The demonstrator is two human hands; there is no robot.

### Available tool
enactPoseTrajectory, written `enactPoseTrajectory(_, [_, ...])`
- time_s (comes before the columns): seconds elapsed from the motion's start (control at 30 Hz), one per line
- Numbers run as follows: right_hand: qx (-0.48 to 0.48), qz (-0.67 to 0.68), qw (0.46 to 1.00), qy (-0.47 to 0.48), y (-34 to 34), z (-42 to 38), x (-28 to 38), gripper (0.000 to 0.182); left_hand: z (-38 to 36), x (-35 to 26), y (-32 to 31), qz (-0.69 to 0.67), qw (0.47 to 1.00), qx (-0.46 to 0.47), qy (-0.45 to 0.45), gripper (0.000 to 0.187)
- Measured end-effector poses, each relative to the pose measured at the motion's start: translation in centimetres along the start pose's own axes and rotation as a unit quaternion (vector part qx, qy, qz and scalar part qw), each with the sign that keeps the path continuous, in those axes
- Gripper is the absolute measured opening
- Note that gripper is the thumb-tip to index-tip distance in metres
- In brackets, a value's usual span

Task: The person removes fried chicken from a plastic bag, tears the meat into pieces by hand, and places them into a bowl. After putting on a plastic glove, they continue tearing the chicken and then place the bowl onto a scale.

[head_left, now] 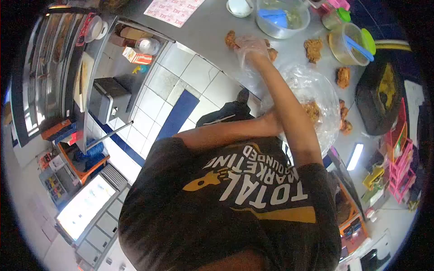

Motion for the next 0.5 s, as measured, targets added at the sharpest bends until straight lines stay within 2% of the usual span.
enactPoseTrajectory(0.03, [-0.049,-0.036,0.997,0.040,-2.5,1.6,-0.2,0.032,-0.1,-0.5,1.3,0.006,1.000,-0.011,0.003,0.038])
enactPoseTrajectory(0.13, [0.053,-0.074,0.995,0.048,-3.6,2.9,-0.1,0.032,-0.5,-1.8,3.1,0.010,1.000,-0.019,0.006,0.033])
enactPoseTrajectory(0.17, [0.008,-0.006,1.000,0.027,-2.6,1.3,-1.1,0.029,-0.4,-2.1,2.7,0.003,1.000,-0.008,0.001,0.031])
enactPoseTrajectory(0.23, [-0.091,0.118,0.988,-0.034,2.7,-5.3,-2.8,0.025,0.2,-0.4,0.7,0.085,0.996,0.021,-0.001,0.031])
enactPoseTrajectory(0.3, [-0.204,0.235,0.947,-0.082,8.0,-12.1,-2.5,0.023,1.3,2.3,-0.4,0.241,0.969,0.047,-0.006,0.034])
enactPoseTrajectory(0.37, [-0.224,0.221,0.939,-0.140,11.2,-20.3,-5.6,0.023,1.8,3.4,-0.4,0.371,0.926,0.066,-0.014,0.035])
enactPoseTrajectory(0.43, [-0.166,0.077,0.956,-0.231,9.7,-26.3,-8.4,0.025,3.0,1.1,1.1,0.427,0.892,0.137,0.063,0.038])
enactPoseTrajectory(0.5, [-0.065,-0.049,0.965,-0.247,6.3,-30.9,-10.8,0.026,4.3,-0.6,1.9,0.462,0.858,0.183,0.132,0.045])
Point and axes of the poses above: each hand's wrist, its own z-axis towards the middle knuckle, its own y-axis out of the back of the hand, x = y × z, the point moved 4 cm from there along z, towards the middle knuckle, and after that the axes turned 1 degree about -z, right-handed, at the moved point
